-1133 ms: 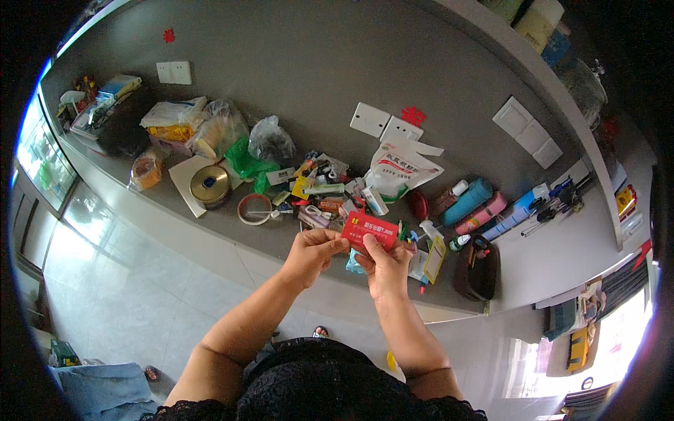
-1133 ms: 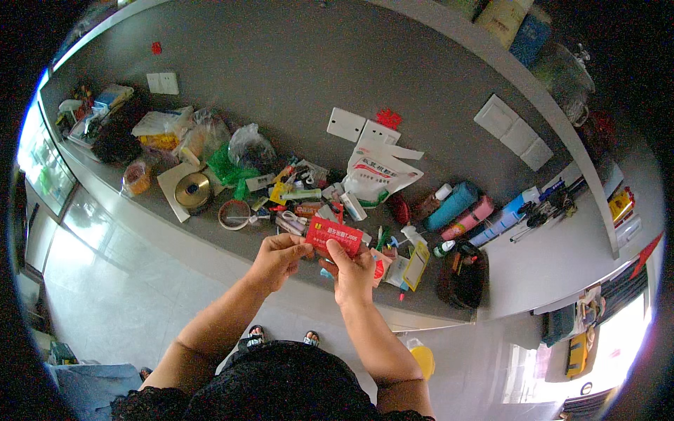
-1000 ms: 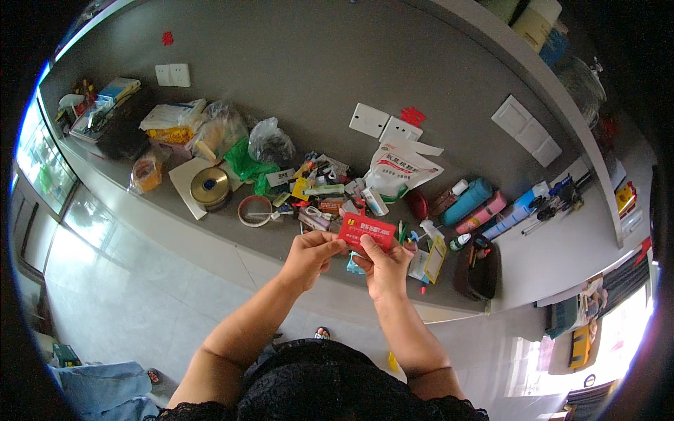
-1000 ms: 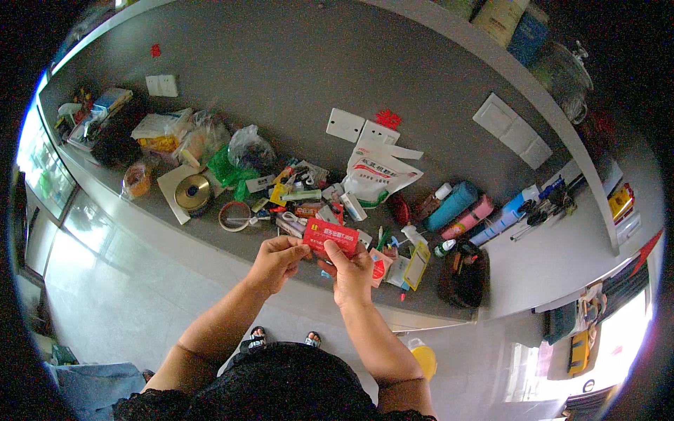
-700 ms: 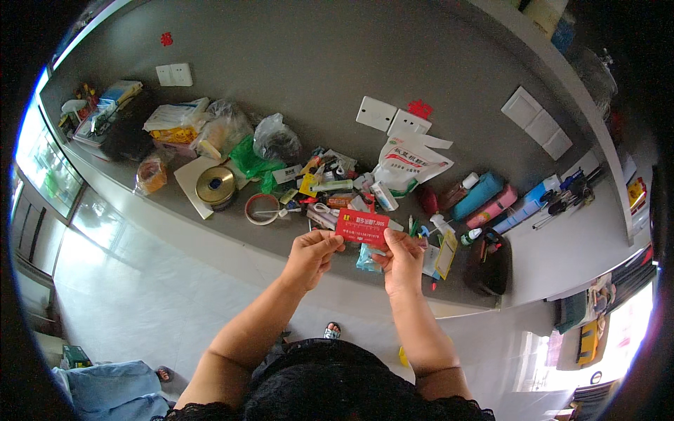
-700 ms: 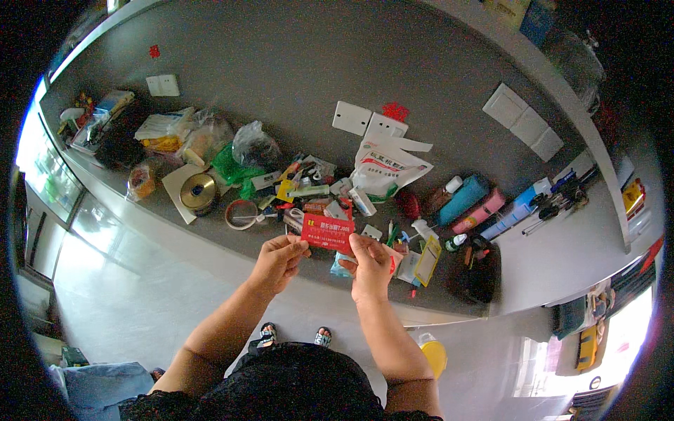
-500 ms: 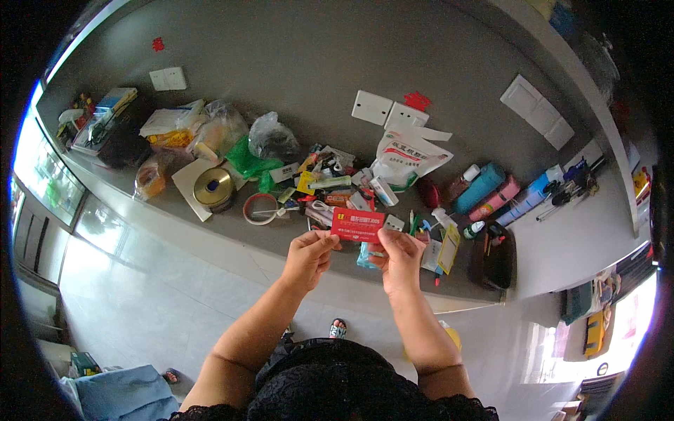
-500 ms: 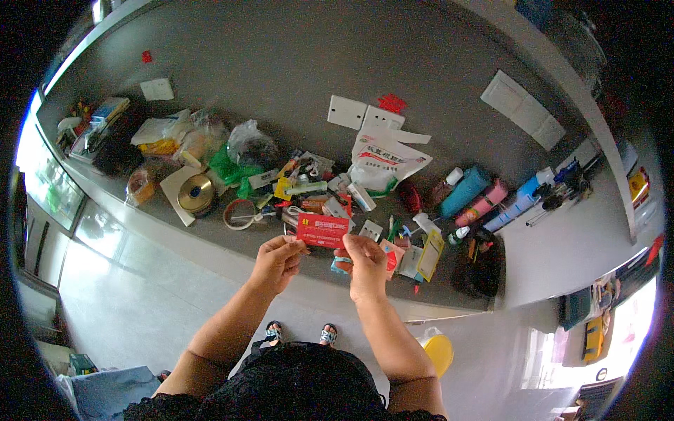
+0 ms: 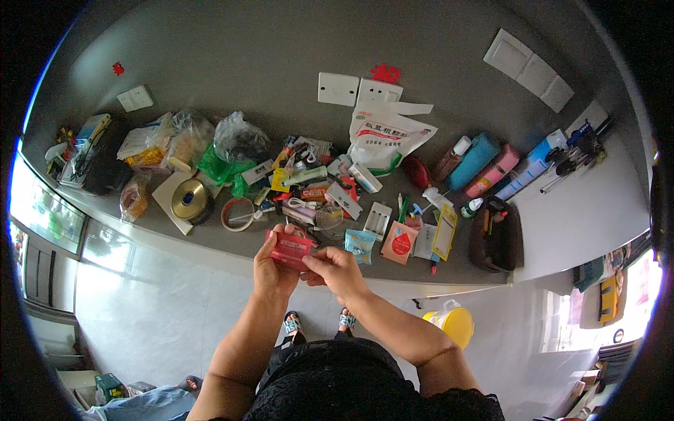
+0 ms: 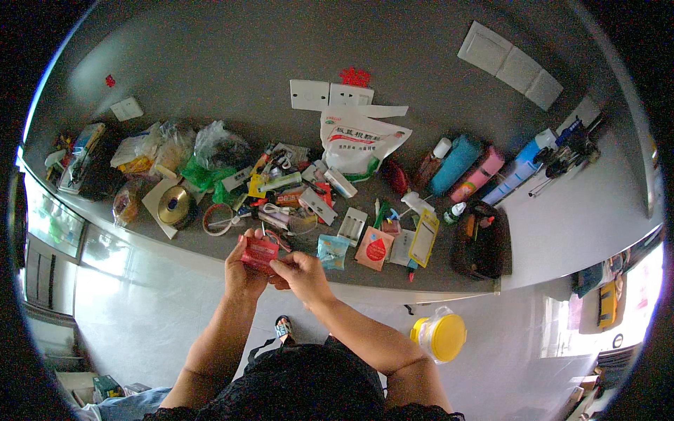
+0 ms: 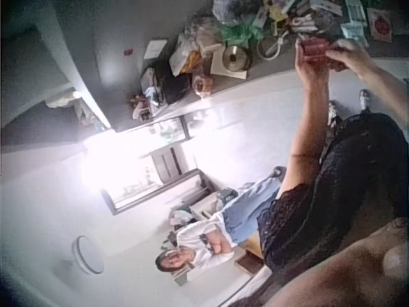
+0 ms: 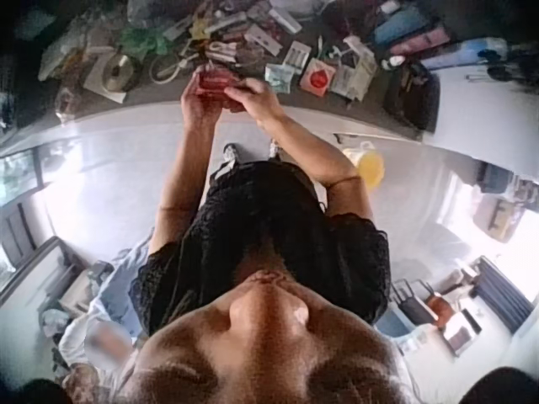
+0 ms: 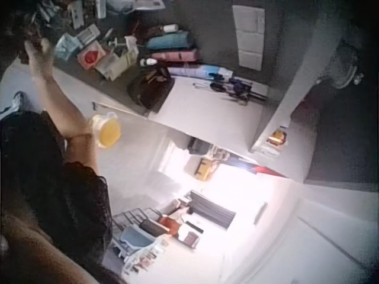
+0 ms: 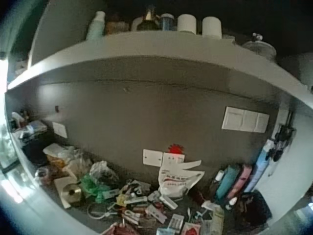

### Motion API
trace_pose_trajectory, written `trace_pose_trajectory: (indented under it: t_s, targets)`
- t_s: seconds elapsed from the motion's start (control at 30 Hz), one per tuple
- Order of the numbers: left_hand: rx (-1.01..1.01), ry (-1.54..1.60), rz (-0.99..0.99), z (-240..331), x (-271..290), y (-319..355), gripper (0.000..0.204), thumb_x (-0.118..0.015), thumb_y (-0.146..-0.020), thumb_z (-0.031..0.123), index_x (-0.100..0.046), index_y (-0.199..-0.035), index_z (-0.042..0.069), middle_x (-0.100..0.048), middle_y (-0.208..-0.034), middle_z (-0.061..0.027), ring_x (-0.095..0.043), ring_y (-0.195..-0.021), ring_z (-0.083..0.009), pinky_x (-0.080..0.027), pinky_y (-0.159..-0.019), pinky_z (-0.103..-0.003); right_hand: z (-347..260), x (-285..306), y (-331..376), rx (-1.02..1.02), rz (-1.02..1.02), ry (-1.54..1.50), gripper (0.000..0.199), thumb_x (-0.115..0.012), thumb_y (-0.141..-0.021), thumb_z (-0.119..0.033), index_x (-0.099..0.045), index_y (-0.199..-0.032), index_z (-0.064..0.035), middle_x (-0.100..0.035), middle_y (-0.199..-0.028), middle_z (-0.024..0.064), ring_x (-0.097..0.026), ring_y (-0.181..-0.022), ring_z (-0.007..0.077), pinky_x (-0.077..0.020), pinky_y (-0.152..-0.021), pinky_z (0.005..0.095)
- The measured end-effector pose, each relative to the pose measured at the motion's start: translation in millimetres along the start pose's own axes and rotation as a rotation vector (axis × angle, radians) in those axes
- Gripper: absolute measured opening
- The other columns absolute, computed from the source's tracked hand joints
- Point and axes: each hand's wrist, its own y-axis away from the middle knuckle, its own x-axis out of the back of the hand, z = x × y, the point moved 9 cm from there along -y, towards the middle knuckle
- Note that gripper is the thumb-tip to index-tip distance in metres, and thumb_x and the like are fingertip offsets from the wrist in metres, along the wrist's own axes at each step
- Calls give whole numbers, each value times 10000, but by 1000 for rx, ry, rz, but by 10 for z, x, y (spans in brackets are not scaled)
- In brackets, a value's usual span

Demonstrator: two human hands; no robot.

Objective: The person stands at a cluttered counter and repeatedly picks up small boxes, bottles, and packets, examines them, and places them into a drawer or back on the counter. The person also opens a yellow-lidded container and handles a small black pouch while sorting items.

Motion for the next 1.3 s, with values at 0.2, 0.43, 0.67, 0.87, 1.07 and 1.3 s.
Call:
trace_pose_trajectory:
  t_s: [0.2, 0.43, 0.67, 0.87, 1.07, 1.3]
  targets:
    - [-47, 50, 5, 87, 118, -73, 200, -488, -903, 159, -490, -1068, 46, -552, -986, -76, -540, -921, -236, -437, -881, -370, -283, 163, -279, 29, -43, 395, 236, -669, -804, -244, -622, -861, -21, -640, -738, 54, -617, -598, 134, -482, -507, 246]
    - [62, 86, -19, 3, 125, -91, 199, -478, -895, 134, -464, -1056, 18, -533, -949, -93, -531, -898, -251, -430, -864, -383, -869, 948, -834, 340, 411, 1512, 353, -680, -722, -294, -602, -990, -79, -642, -933, 132, -626, -840, 313, -501, -718, 405]
    - [103, 100, -7, -28, 96, -124, 158, -485, -878, 108, -471, -994, 2, -544, -875, -103, -533, -856, -265, -439, -826, -384, -1084, 999, -728, 334, 419, 1403, 318, -597, -732, -325, -607, -889, -48, -635, -813, 168, -631, -774, 322, -496, -667, 429]
    - [151, 86, -74, -131, 60, -209, 156, -470, -875, 114, -459, -981, 1, -540, -873, -102, -537, -850, -255, -442, -821, -388, -1010, 1340, -727, 178, 373, 1287, 299, -603, -753, -322, -627, -828, -33, -626, -742, 170, -618, -702, 329, -472, -618, 417]
    - [147, 43, -1, -104, 135, -187, 178, -484, -873, 127, -462, -1003, 7, -545, -882, -100, -541, -854, -255, -446, -832, -389, -1030, 1452, -576, 136, 301, 967, 230, -636, -792, -230, -640, -814, -1, -622, -648, 80, -529, -475, 119, -427, -453, 305]
    - [170, 69, -31, -105, 213, -204, 184, -481, -880, 117, -463, -1033, 18, -559, -903, -102, -555, -851, -251, -457, -822, -396, -542, 1069, -339, 395, 213, 1071, 394, -655, -786, -250, -535, -1059, 7, -646, -721, 114, -605, -526, 171, -458, -451, 284]
